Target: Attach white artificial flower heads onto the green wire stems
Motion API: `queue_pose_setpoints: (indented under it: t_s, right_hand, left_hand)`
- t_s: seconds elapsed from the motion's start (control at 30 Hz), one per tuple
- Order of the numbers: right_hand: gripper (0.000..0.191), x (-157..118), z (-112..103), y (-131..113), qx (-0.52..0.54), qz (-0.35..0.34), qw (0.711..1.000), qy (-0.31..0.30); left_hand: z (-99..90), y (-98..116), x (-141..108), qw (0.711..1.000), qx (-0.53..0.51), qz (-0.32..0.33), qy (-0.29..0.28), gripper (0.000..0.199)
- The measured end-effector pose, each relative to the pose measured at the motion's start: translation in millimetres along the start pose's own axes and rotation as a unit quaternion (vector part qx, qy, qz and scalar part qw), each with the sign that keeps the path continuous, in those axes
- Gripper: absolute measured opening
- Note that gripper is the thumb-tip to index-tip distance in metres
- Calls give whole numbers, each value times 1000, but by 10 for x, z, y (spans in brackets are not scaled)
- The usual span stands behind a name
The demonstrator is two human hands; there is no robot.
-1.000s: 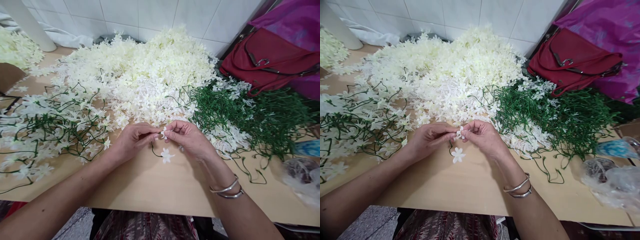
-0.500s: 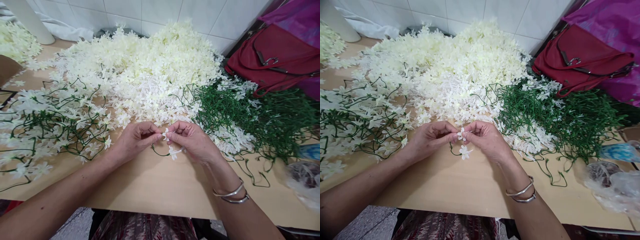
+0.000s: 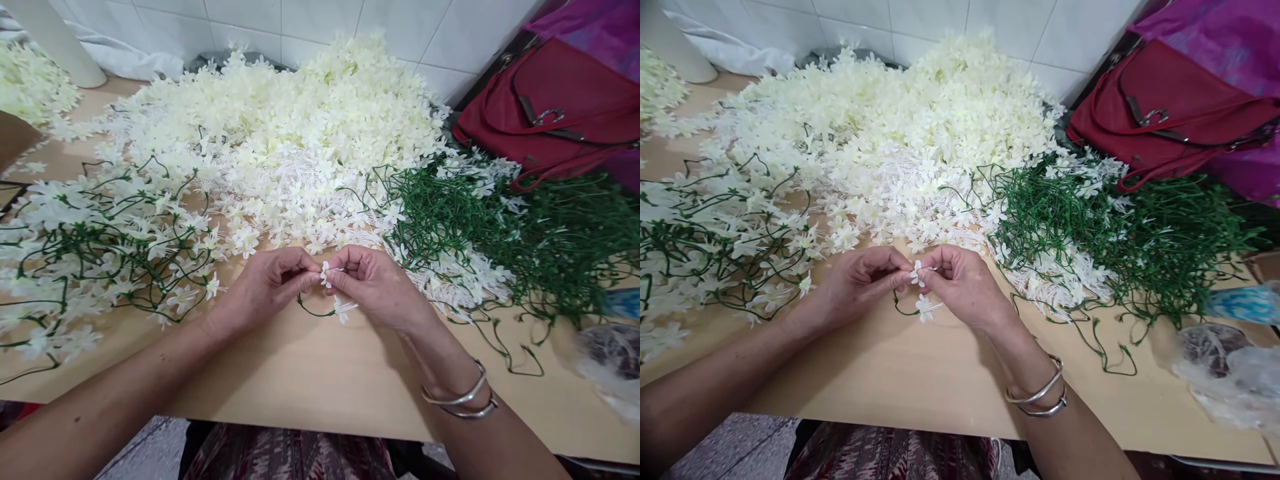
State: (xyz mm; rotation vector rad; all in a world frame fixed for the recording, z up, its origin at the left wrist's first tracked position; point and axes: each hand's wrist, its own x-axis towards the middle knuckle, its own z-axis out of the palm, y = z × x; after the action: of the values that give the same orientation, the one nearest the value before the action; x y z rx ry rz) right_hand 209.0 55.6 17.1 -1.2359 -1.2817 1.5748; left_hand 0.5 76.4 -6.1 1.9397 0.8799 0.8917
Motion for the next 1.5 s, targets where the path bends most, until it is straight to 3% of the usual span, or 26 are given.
queue_pose_setpoints:
  t_s: [0.47, 0.67, 0.93, 1.13, 1.5]
  right_hand:
    - [40, 22, -68, 10, 58, 5, 998, 9]
    - [33, 10, -93, -20, 48, -3, 999, 1]
    - [35, 10, -34, -9, 34, -6, 999, 30]
    - [34, 17, -45, -2, 33, 1, 999, 16]
    - [36, 9, 22, 3, 9, -11, 1000, 20]
  left_hand:
    - [38, 60, 35, 995, -94, -40, -7, 14]
    - [16, 66, 42, 992, -119, -37, -10, 12]
    - [9, 53, 47, 996, -64, -54, -14, 18]
    - [13, 57, 46, 994, -79, -67, -29, 19]
    - [46, 112, 44, 998, -17, -52, 4, 18]
